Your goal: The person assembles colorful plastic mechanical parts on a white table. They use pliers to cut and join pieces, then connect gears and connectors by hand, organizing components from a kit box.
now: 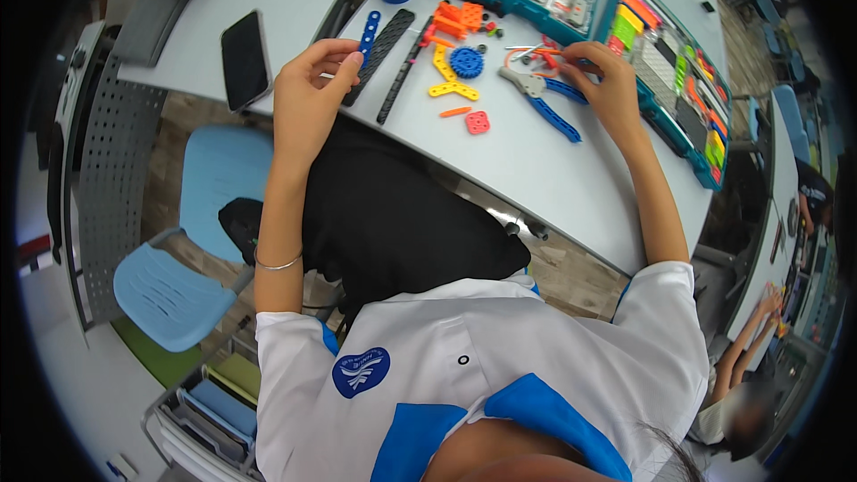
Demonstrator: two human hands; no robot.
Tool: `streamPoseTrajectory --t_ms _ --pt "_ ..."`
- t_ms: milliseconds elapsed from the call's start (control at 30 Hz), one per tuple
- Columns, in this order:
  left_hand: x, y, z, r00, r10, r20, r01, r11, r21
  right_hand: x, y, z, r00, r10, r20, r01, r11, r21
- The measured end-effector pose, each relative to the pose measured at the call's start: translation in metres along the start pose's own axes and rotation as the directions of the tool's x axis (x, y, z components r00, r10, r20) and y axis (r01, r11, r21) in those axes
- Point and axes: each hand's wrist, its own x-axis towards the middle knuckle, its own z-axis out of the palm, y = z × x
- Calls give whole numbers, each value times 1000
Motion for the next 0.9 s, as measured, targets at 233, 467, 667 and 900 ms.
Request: streamPoseTrajectory --t_ms 233,467,667,900 --pt "-1 0 -3 999 32 19 -36 950 312 1 -6 1 998 -69 10 70 975 -213" --pt "-31 50 37 910 37 413 -113 980 161 -9 -65 14 960 -266 86 263 964 43" --pt "-41 26 68 860 170 482 -339 895 290 -26 -73 56 852 -452 263 459 888 38" --pt "-21 38 50 914 334 229 -405 739 538 -18 -60 44 909 -406 98 416 900 -128"
